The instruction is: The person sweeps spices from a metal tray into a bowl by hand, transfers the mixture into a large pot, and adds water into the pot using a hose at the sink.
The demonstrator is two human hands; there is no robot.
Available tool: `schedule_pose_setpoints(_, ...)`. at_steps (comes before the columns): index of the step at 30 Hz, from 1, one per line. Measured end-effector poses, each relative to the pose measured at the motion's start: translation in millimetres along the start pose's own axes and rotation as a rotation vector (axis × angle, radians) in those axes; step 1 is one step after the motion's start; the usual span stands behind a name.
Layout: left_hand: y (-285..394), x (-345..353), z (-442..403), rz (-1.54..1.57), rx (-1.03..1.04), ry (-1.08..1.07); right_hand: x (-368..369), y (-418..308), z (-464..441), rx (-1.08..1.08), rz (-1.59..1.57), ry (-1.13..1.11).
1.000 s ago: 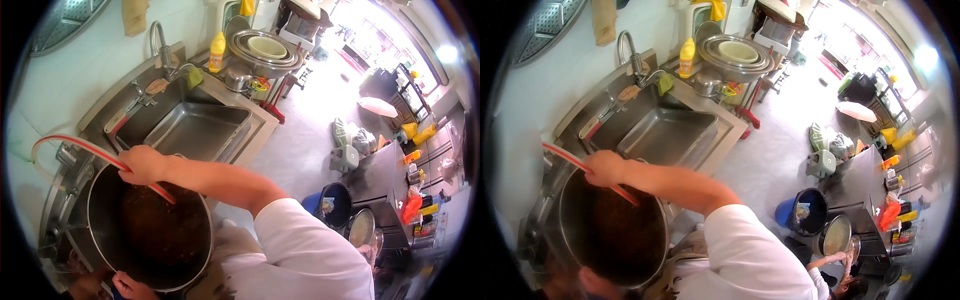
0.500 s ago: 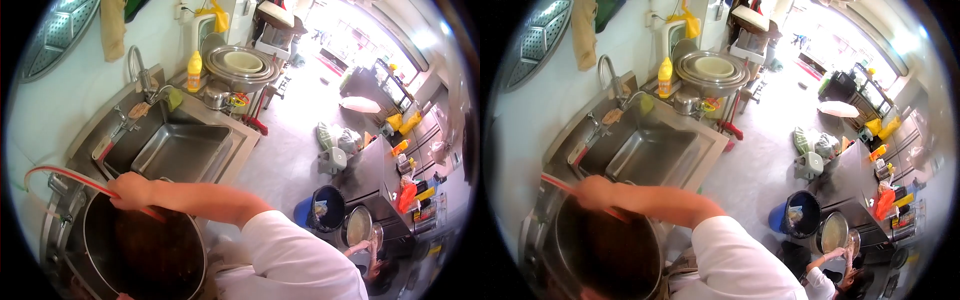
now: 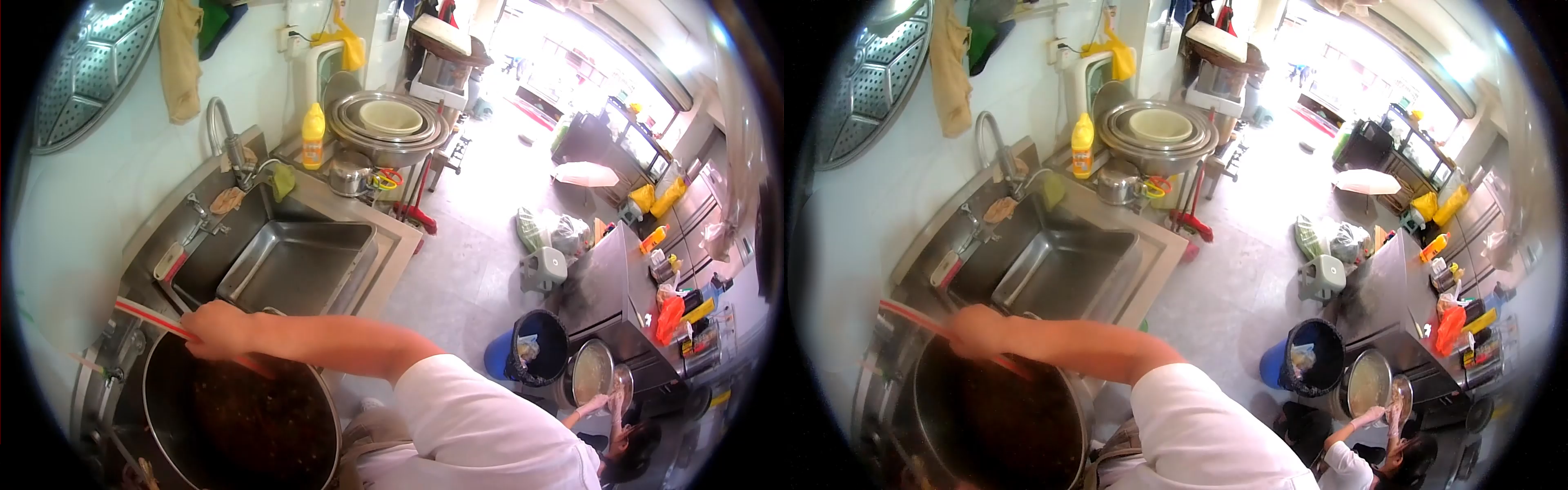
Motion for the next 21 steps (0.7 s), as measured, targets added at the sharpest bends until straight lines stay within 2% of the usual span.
schedule_pose_setpoints(2, 4.4, 3.9, -2.1, -0.007, 0.048, 0.002, 7.0, 1.7, -2.2, -0.025, 0.042, 0.043)
schedule_pose_setpoints(3, -2.1, -1.7, 2.6, -0.038, 0.057, 0.008, 7.6, 3.2, -3.6, 0.102, 0.049, -0.087)
schedule_pose_setpoints(4, -36.9, 6.5, 10.1, -0.022, -0.044, -0.065, 6.8, 6.8, -4.1, 0.082, 0.052, -0.062)
schedule_pose_setpoints(6, -55.0, 12.0, 25.8, 0.03, -0.083, 0.043, 5.8, 4.9, -3.6, 0.065, 0.074, -0.053)
schedule_pose_setpoints(7, -44.6, 7.8, 22.1, -0.149, 0.153, 0.053, 8.7, 8.0, -5.4, 0.087, 0.054, -0.064)
schedule_pose_setpoints(8, -35.6, 7.9, 17.6, -0.089, 0.12, -0.001, 8.0, 5.3, -3.9, 0.02, 0.035, 0.01)
schedule_pose_setpoints(9, -30.7, 8.5, 15.0, 0.043, -0.009, -0.033, 8.4, 6.9, -3.5, -0.045, -0.002, 0.075)
schedule_pose_setpoints(11, -23.2, 9.9, 11.4, 0.094, 0.015, -0.004, 6.5, 4.6, -2.3, -0.131, -0.026, 0.164)
schedule_pose_setpoints(21, -24.7, 12.0, 10.9, 0.212, -0.027, 0.005, 6.4, 0.5, -4.0, -0.113, -0.044, 0.117)
Point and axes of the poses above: each hand's wrist, its own z-axis away from the middle knuckle, its own x-axis out of the palm, y = z × x, the point moved 7 cm from there along -z, towards the middle knuckle, and after that the axes turned 9 degrees about x, right-handed, at the moved point
